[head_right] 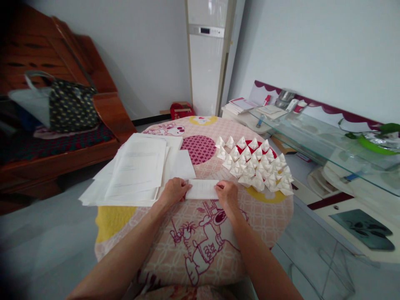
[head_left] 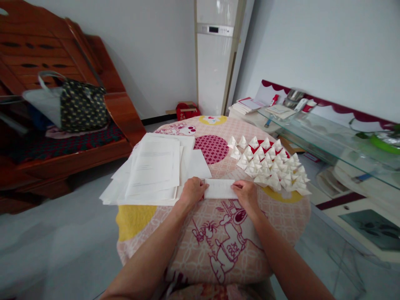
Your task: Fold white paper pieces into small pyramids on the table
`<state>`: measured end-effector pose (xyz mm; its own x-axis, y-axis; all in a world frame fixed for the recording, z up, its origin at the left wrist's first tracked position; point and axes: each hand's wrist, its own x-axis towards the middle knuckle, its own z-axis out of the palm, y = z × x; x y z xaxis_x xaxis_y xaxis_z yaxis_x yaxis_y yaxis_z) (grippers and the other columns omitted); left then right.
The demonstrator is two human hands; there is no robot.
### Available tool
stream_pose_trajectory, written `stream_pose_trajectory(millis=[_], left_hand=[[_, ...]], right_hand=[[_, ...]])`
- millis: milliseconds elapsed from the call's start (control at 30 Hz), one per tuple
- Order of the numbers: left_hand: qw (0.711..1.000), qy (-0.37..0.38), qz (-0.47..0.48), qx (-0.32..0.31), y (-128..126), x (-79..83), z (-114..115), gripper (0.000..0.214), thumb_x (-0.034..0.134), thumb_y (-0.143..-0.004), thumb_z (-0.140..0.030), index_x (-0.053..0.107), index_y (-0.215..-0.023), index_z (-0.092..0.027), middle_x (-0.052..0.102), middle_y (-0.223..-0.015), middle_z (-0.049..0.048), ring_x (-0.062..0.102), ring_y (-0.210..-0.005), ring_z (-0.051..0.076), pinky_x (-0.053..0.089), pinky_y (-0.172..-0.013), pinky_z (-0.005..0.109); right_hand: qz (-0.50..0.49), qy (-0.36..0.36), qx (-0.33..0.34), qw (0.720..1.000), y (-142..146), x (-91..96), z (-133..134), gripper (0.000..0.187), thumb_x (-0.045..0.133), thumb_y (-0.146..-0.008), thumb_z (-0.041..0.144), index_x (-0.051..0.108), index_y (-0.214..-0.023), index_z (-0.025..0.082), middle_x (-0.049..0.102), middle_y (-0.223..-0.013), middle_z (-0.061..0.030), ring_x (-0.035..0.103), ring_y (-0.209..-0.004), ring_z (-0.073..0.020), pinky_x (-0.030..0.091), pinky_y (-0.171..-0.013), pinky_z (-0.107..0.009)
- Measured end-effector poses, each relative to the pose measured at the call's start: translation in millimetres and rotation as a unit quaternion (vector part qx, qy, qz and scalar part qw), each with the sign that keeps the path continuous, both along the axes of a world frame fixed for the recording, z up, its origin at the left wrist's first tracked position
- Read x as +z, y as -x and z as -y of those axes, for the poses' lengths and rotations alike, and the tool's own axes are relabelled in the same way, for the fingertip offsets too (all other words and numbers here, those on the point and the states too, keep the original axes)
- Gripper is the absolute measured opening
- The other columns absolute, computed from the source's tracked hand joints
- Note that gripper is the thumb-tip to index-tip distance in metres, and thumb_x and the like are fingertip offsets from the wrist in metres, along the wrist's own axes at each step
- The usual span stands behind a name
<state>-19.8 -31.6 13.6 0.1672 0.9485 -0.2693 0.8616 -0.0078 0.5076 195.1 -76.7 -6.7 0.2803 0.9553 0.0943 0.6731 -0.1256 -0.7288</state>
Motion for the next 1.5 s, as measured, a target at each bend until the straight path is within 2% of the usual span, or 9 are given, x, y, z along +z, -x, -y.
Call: stream_pose_trajectory(millis=[300,567,667,767,933,1033,1200,1333,1500], left_hand=[[1.000,-0.012,-0.018,-0.018,0,-0.7,0,0.035,0.054,-0.096,-0.034,0.073,-0.074,-0.015,0.071,-0.064,0.0086,0.070,-0.075,0.020,0.047,-0.075,0.027],[0.989,-0.101,-0.104,-0.005,-4,-7.6,4,0.024,0.058,-0.095,-0.036,0.069,-0.102,-0.017,0.074,-0.098,0.0129,0.069,-0.095,0.025,0.050,-0.082,0.032],[0.985,-0.162,-0.043,-0.050,-4,-9.5,4,0.017,0.059,-0.090,-0.019,0.067,-0.105,-0.017,0.072,-0.102,0.0107,0.068,-0.097,0.024,0.052,-0.087,0.033],[0.963,-0.220,0.070,-0.139,-2,-17.7,-1,0.036,0.050,-0.083,0.000,0.068,-0.110,-0.016,0.069,-0.118,0.0103,0.064,-0.114,0.021,0.050,-0.102,0.033],[0.927,-0.215,0.190,-0.242,8,-38.4,-6,0.047,0.035,-0.095,-0.005,0.070,-0.123,-0.017,0.066,-0.136,0.0118,0.061,-0.127,0.020,0.045,-0.115,0.039],[0.931,-0.194,0.177,-0.254,13,-40.0,-5,0.046,0.035,-0.099,-0.011,0.071,-0.126,-0.020,0.065,-0.140,0.0094,0.061,-0.128,0.019,0.044,-0.116,0.040],[0.942,-0.150,0.097,-0.285,9,-22.9,-1,0.039,0.053,-0.098,-0.018,0.070,-0.130,-0.029,0.056,-0.152,0.0050,0.055,-0.137,0.021,0.042,-0.118,0.039],[0.928,-0.172,0.057,-0.327,2,-16.3,3,0.042,0.058,-0.096,-0.020,0.066,-0.137,-0.030,0.050,-0.157,0.0089,0.048,-0.143,0.027,0.040,-0.119,0.047],[0.914,-0.196,0.036,-0.354,-1,-21.9,3,0.045,0.060,-0.096,-0.020,0.064,-0.140,-0.028,0.044,-0.160,0.0123,0.045,-0.144,0.031,0.039,-0.119,0.051]], right_hand=[[0.011,-0.002,0.003,1.000,0,2.2,1,0.020,0.063,-0.076,0.028,0.081,-0.075,0.019,0.078,-0.075,-0.0064,0.069,-0.069,-0.0204,0.047,-0.066,-0.028],[0.031,0.016,0.001,0.999,3,1.4,-2,0.021,0.062,-0.077,0.024,0.082,-0.077,0.017,0.079,-0.079,-0.0086,0.070,-0.073,-0.0211,0.047,-0.068,-0.028],[0.035,0.020,-0.004,0.999,4,2.3,-2,0.021,0.062,-0.078,0.023,0.082,-0.079,0.016,0.079,-0.080,-0.0087,0.070,-0.072,-0.0204,0.046,-0.067,-0.027],[0.032,0.017,-0.001,0.999,4,2.4,-2,0.020,0.063,-0.078,0.022,0.082,-0.080,0.017,0.079,-0.079,-0.0078,0.069,-0.070,-0.0190,0.045,-0.066,-0.026],[0.035,0.016,0.001,0.999,4,0.0,-4,0.017,0.064,-0.078,0.022,0.081,-0.080,0.019,0.080,-0.079,-0.0053,0.070,-0.072,-0.0183,0.046,-0.068,-0.026],[0.057,0.027,-0.004,0.998,3,-1.6,-5,0.016,0.065,-0.079,0.022,0.081,-0.082,0.020,0.080,-0.083,-0.0059,0.071,-0.076,-0.0190,0.047,-0.071,-0.026],[0.106,0.034,-0.010,0.994,0,-2.3,-3,0.015,0.067,-0.082,0.026,0.082,-0.085,0.023,0.080,-0.084,-0.0056,0.070,-0.077,-0.0192,0.045,-0.069,-0.027],[0.117,0.035,-0.011,0.992,-3,-2.3,-1,0.016,0.068,-0.082,0.026,0.082,-0.088,0.024,0.080,-0.087,-0.0064,0.071,-0.079,-0.0201,0.046,-0.071,-0.028],[0.101,0.031,-0.004,0.994,-7,6.7,-1,0.017,0.067,-0.079,0.024,0.082,-0.085,0.021,0.080,-0.084,-0.0062,0.071,-0.079,-0.0214,0.048,-0.073,-0.029]])
